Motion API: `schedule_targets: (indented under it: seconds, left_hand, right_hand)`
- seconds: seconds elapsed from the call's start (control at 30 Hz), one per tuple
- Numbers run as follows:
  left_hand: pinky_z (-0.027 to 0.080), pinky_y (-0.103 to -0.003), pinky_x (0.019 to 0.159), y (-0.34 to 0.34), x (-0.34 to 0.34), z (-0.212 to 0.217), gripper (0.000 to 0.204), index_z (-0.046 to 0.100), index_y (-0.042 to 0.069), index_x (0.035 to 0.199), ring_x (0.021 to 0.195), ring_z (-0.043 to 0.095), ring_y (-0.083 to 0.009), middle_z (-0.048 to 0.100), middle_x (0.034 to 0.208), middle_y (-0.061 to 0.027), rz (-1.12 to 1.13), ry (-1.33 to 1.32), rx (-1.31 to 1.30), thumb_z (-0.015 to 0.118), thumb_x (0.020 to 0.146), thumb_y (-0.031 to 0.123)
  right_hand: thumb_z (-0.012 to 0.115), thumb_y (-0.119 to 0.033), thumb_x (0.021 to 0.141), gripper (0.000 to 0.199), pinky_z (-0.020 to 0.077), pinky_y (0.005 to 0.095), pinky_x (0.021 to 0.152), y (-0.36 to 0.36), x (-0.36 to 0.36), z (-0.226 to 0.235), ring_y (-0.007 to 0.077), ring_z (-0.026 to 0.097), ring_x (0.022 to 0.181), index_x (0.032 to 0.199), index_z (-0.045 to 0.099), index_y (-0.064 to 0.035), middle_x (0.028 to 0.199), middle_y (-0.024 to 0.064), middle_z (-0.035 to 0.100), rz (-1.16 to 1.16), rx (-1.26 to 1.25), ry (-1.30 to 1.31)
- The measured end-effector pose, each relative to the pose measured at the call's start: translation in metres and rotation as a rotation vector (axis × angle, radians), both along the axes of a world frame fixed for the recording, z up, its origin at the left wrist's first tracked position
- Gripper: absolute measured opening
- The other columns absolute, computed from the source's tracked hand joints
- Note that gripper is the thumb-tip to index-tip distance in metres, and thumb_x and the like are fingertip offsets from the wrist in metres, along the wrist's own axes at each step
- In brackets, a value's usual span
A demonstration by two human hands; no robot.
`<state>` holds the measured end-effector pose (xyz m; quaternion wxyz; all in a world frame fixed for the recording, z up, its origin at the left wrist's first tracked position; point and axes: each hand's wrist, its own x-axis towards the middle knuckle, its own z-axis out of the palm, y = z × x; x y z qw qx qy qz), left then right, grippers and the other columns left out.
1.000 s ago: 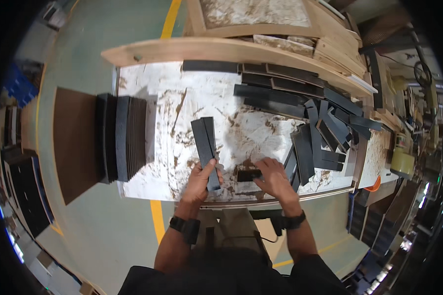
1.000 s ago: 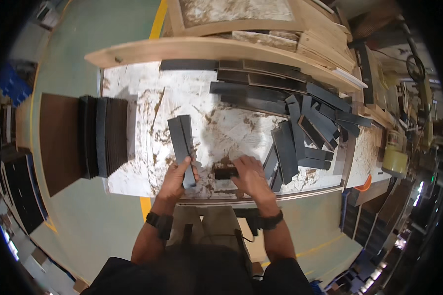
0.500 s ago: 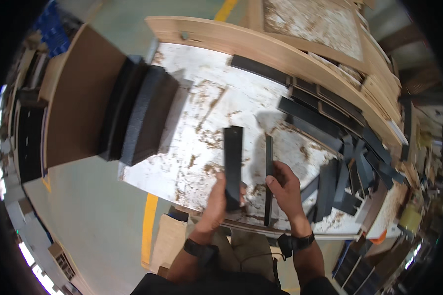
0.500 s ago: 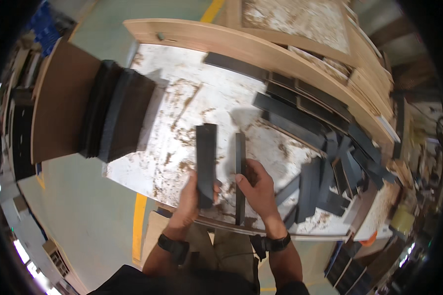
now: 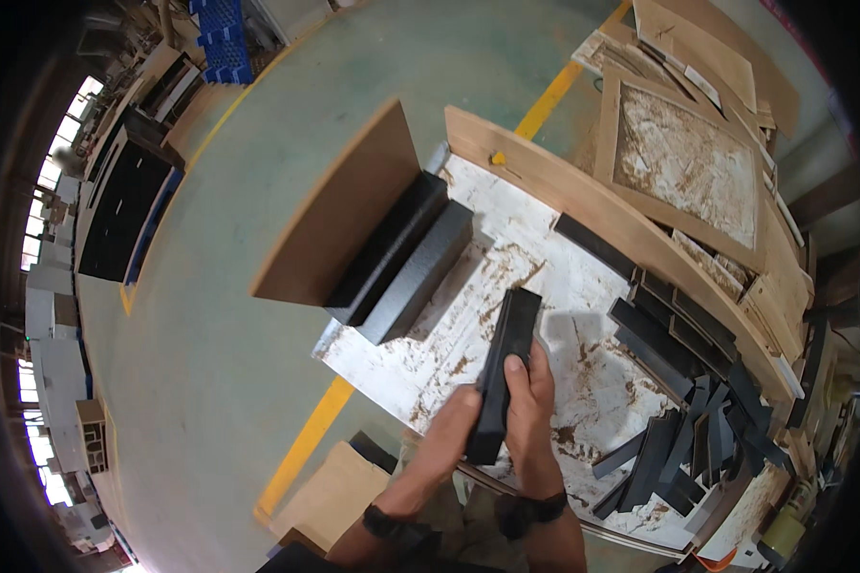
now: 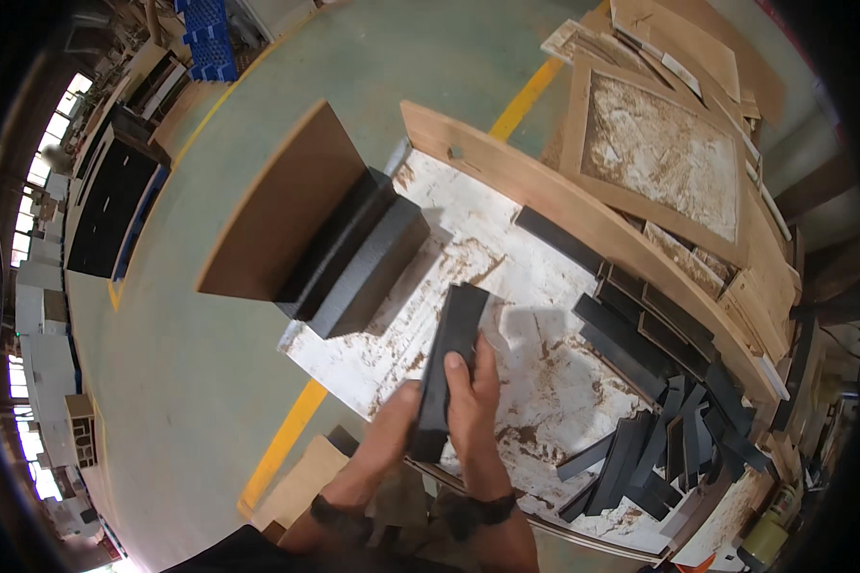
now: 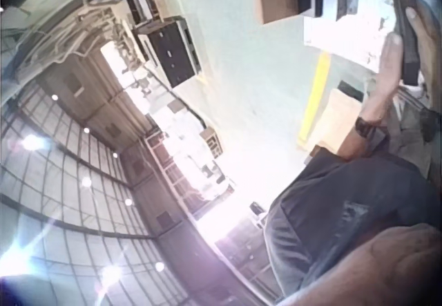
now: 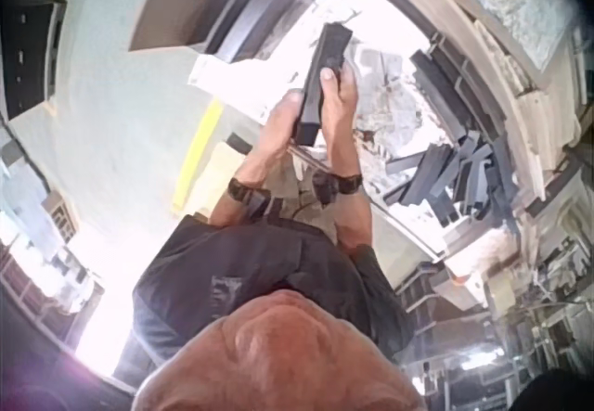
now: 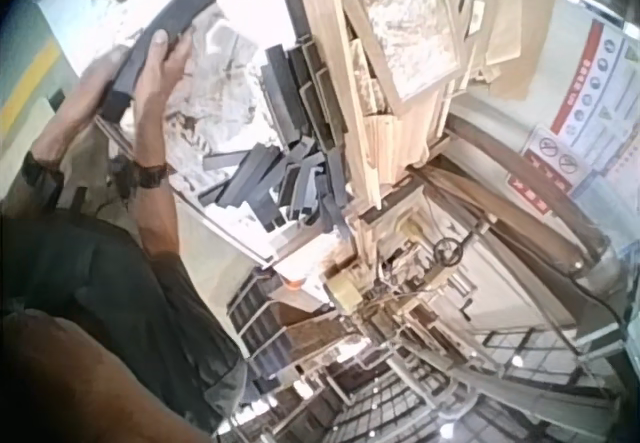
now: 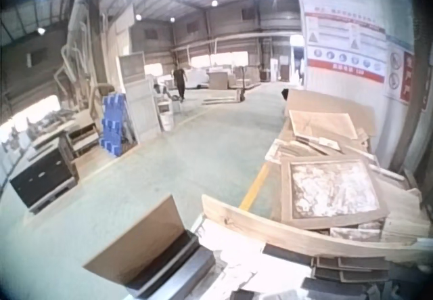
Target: Polishing black furniture parts using a belt sander, sorting them on a table, and arranging them on a wooden board.
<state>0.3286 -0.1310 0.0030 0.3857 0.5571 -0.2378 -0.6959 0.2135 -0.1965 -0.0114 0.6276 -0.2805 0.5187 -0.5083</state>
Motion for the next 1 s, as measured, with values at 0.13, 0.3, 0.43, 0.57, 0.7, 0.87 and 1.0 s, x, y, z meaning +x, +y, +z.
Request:
schedule_targets:
  seconds: [0.13, 0.3, 0.43, 0.57, 0.7, 0.87, 1.0]
  left_hand:
    - [0.05, -0.034, 0.089, -0.004, 0.05, 0.031, 0.047, 0.053, 0.0, 0.128, 0.107, 0.058, -0.0187, 0.06, 0.117, -0.0125, 0.431, -0.329, -0.124, 0.036, 0.11, 0.04]
    - [0.05, -0.035, 0.082, -0.021, 0.096, 0.033, 0.038, 0.056, 0.004, 0.117, 0.097, 0.059, -0.017, 0.06, 0.099, -0.0042, 0.686, -0.242, -0.103, 0.047, 0.105, 0.038]
    - [0.05, -0.034, 0.082, -0.039, 0.11, 0.022, 0.035, 0.054, 0.005, 0.119, 0.095, 0.057, -0.0154, 0.056, 0.098, -0.0035, 0.682, -0.248, -0.041, 0.047, 0.106, 0.036]
    - [0.049, -0.034, 0.084, -0.042, 0.11, 0.012, 0.036, 0.054, 0.005, 0.124, 0.097, 0.055, -0.0148, 0.054, 0.101, -0.0026, 0.656, -0.21, 0.004, 0.048, 0.106, 0.036]
    - [0.046, -0.039, 0.09, -0.051, 0.106, -0.002, 0.048, 0.054, 0.008, 0.129, 0.097, 0.055, -0.0171, 0.056, 0.108, -0.0054, 0.853, -0.004, 0.06, 0.047, 0.104, 0.048]
    - [0.041, -0.045, 0.101, -0.081, 0.107, -0.005, 0.059, 0.054, 0.009, 0.133, 0.112, 0.056, -0.0207, 0.059, 0.125, -0.007, 0.998, -0.034, 0.33, 0.042, 0.102, 0.058]
    - [0.03, -0.049, 0.117, -0.095, 0.119, -0.027, 0.077, 0.048, 0.011, 0.142, 0.139, 0.044, -0.0215, 0.052, 0.146, -0.0108, 0.934, 0.289, 0.054, 0.048, 0.093, 0.071]
  right_hand:
    - [0.055, -0.015, 0.103, 0.042, 0.0476, 0.0272, 0.081, -0.046, 0.063, 0.038, 0.0131, 0.056, 0.093, 0.14, 0.046, 0.0037, 0.109, 0.0081, 0.062, -0.135, -0.14, 0.009]
    - [0.053, -0.023, 0.102, 0.056, 0.0363, 0.0458, 0.11, -0.095, 0.131, 0.042, 0.0412, 0.049, 0.126, 0.143, 0.038, 0.0125, 0.139, 0.0317, 0.048, -0.198, -0.11, 0.451]
    - [0.049, -0.026, 0.103, 0.062, 0.0261, 0.0481, 0.118, -0.107, 0.159, 0.036, 0.0491, 0.033, 0.14, 0.146, 0.031, 0.015, 0.149, 0.0362, 0.035, -0.143, -0.048, 0.556]
    - [0.046, -0.03, 0.104, 0.067, 0.0207, 0.0483, 0.121, -0.107, 0.167, 0.038, 0.0481, 0.027, 0.144, 0.148, 0.026, 0.0154, 0.153, 0.0373, 0.029, -0.133, 0.007, 0.606]
    - [0.047, -0.033, 0.103, 0.071, 0.0181, 0.0485, 0.122, -0.111, 0.168, 0.039, 0.048, 0.024, 0.147, 0.149, 0.024, 0.0159, 0.155, 0.0381, 0.025, -0.145, 0.011, 0.617]
    - [0.047, -0.036, 0.104, 0.072, 0.0167, 0.0468, 0.123, -0.133, 0.161, 0.031, 0.0453, 0.022, 0.148, 0.152, 0.023, 0.0124, 0.157, 0.0344, 0.026, -0.199, -0.011, 0.598]
    - [0.052, -0.036, 0.102, 0.076, 0.0155, 0.048, 0.124, -0.182, 0.121, 0.001, 0.047, 0.019, 0.149, 0.152, 0.022, 0.0119, 0.159, 0.0328, 0.024, 0.024, -0.123, 0.51]
